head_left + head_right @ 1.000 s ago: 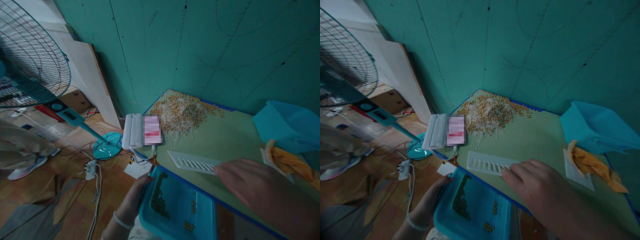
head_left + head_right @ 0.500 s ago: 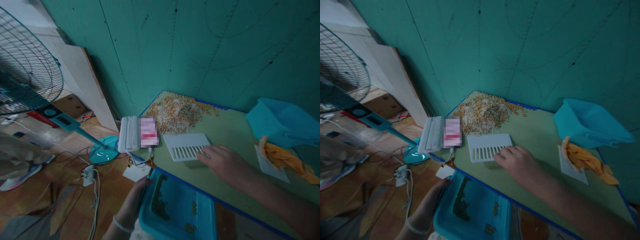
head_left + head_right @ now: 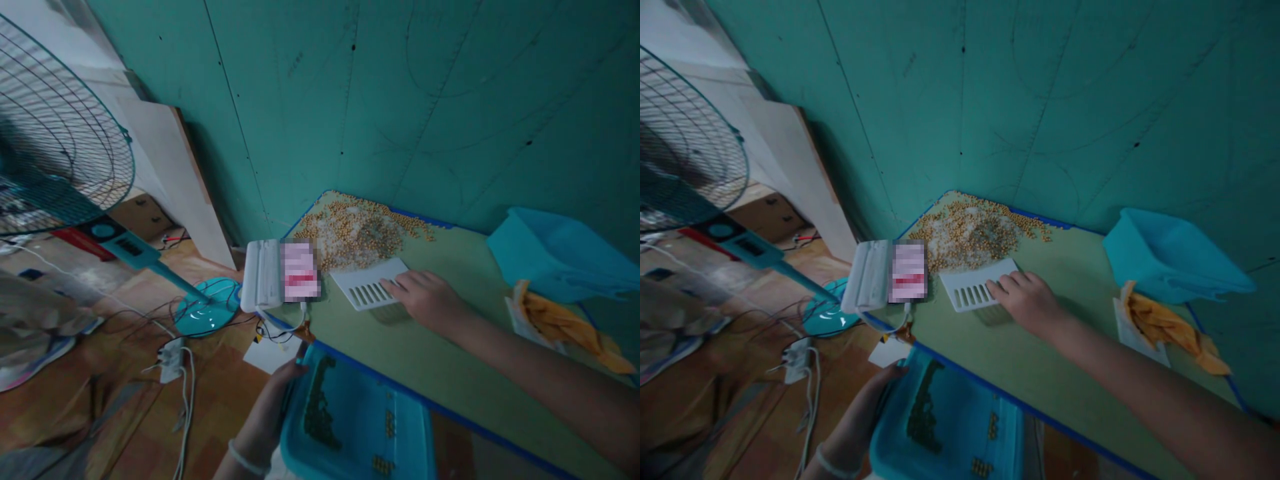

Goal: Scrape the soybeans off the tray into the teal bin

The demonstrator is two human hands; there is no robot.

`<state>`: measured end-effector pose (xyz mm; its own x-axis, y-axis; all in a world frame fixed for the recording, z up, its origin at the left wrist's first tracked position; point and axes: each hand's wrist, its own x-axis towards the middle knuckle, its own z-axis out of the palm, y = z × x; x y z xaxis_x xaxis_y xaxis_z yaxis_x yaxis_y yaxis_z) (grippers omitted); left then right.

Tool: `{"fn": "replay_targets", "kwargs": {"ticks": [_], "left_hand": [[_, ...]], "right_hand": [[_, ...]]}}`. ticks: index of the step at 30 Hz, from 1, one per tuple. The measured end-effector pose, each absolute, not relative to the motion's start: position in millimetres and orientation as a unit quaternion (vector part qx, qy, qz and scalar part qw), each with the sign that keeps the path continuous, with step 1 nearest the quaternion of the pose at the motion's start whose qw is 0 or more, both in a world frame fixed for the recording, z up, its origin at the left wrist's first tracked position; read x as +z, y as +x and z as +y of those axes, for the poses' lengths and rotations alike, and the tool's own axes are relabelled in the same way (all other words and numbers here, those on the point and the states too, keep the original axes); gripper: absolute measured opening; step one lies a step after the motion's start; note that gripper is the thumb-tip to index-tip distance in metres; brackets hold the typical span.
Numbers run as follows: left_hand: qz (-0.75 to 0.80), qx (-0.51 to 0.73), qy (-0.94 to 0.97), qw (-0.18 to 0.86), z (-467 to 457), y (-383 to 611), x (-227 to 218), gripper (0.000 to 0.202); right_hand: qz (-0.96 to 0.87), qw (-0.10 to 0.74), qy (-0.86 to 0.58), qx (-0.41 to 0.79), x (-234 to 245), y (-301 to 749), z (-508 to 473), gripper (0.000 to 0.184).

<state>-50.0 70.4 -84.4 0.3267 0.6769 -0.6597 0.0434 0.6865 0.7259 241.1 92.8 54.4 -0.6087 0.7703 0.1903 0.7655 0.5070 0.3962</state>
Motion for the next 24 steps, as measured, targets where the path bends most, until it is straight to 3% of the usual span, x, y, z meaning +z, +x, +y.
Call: {"fn": "replay_targets", "kwargs": {"ticks": [16, 24], "left_hand": [[0.550, 0.280, 0.325, 0.717, 71, -47, -101, 0.027], [0.535, 0.276, 0.296, 0.742, 68, -49, -96, 0.026]], "right_hand": [[0.862, -0.006, 0.445, 0.243, 62, 246, 108, 0.032], [0.857, 0.008, 0.452, 0.247, 73, 246, 117, 0.033]]}}
